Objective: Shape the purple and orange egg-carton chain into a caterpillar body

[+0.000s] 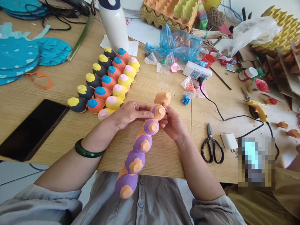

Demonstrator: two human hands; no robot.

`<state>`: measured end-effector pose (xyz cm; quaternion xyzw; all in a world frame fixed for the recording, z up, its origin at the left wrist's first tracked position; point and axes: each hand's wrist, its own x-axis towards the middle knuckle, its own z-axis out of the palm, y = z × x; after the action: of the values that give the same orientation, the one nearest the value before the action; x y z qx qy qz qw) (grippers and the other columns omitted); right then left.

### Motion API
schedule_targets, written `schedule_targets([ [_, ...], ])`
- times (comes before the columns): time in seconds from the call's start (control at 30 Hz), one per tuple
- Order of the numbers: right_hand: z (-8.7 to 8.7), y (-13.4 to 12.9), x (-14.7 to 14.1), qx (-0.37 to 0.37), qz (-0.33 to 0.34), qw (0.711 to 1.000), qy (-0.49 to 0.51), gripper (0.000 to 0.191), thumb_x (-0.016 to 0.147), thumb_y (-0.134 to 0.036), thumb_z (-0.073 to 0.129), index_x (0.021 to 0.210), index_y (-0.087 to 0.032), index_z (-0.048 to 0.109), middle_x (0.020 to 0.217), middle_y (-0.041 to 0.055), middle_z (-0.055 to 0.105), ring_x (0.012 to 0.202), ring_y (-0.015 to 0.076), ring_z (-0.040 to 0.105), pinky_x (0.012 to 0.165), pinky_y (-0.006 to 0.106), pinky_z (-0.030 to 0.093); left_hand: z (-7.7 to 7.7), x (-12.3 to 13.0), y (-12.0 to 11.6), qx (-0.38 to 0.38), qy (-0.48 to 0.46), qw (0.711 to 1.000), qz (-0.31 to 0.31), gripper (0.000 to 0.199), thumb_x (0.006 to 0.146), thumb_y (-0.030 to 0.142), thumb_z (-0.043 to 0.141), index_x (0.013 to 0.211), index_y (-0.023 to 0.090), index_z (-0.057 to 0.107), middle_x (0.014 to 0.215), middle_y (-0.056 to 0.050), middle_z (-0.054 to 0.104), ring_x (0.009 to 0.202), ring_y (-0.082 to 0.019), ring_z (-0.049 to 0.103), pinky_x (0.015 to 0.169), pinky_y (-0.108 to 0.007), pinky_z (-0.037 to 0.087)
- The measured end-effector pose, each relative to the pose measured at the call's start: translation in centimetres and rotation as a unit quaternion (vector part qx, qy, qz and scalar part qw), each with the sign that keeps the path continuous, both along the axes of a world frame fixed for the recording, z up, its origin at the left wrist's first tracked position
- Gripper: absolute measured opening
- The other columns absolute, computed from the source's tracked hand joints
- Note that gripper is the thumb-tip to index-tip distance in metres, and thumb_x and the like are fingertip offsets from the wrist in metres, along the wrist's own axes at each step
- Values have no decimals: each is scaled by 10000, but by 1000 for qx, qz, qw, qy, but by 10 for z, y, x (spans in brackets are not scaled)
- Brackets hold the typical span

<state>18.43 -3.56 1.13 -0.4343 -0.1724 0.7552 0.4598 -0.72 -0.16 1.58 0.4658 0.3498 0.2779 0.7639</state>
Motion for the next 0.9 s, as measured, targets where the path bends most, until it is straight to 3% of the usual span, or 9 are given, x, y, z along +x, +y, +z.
schedule_targets([
  [0.13,-2,-1,-2,14,-5,1000,-21,546,798,-539,920,653,-229,495,564,-110,322,487,61,228,422,217,305,-3,1,0,42,42,998,33,235,715,411,980,882,268,897,928,-68,858,918,-316,773,853,-408,604],
  [0.3,-6,-2,-3,30,-10,998,-50,563,766,-589,936,655,-232,517,559,-100,360,480,66,293,417,224,310,-4,1,1,28,56,998,20,224,699,405,984,789,248,852,867,-52,823,846,-270,730,809,-375,578],
  [0.5,-9,1,0,40,-27,998,-47,538,712,-556,984,667,-220,566,578,-98,388,503,67,326,447,222,398,2,0,-1,-44,15,999,-11,302,770,453,922,1021,292,873,939,-34,809,867,-237,713,749,-308,547],
  [0.7,-13,1,5,66,-18,992,-103,455,773,-545,936,710,-197,650,632,-51,517,570,99,504,531,255,535,-6,6,-5,24,75,993,85,470,720,382,980,1154,284,832,1107,-23,827,1116,-298,738,912,-345,567],
  [0.83,-16,1,12,95,-52,986,-129,270,765,-333,938,880,-192,738,802,-18,678,706,118,618,693,293,643,-16,6,-2,93,118,977,152,556,787,384,934,1306,277,765,1244,-51,811,1174,-314,746,995,-408,582],
  [0.9,-17,1,15,118,-88,981,-127,276,734,-248,940,934,-202,755,886,-14,726,770,117,661,779,302,662,-19,6,-1,144,161,963,160,538,823,394,893,1324,253,758,1322,-88,799,1215,-324,746,1063,-455,578],
])
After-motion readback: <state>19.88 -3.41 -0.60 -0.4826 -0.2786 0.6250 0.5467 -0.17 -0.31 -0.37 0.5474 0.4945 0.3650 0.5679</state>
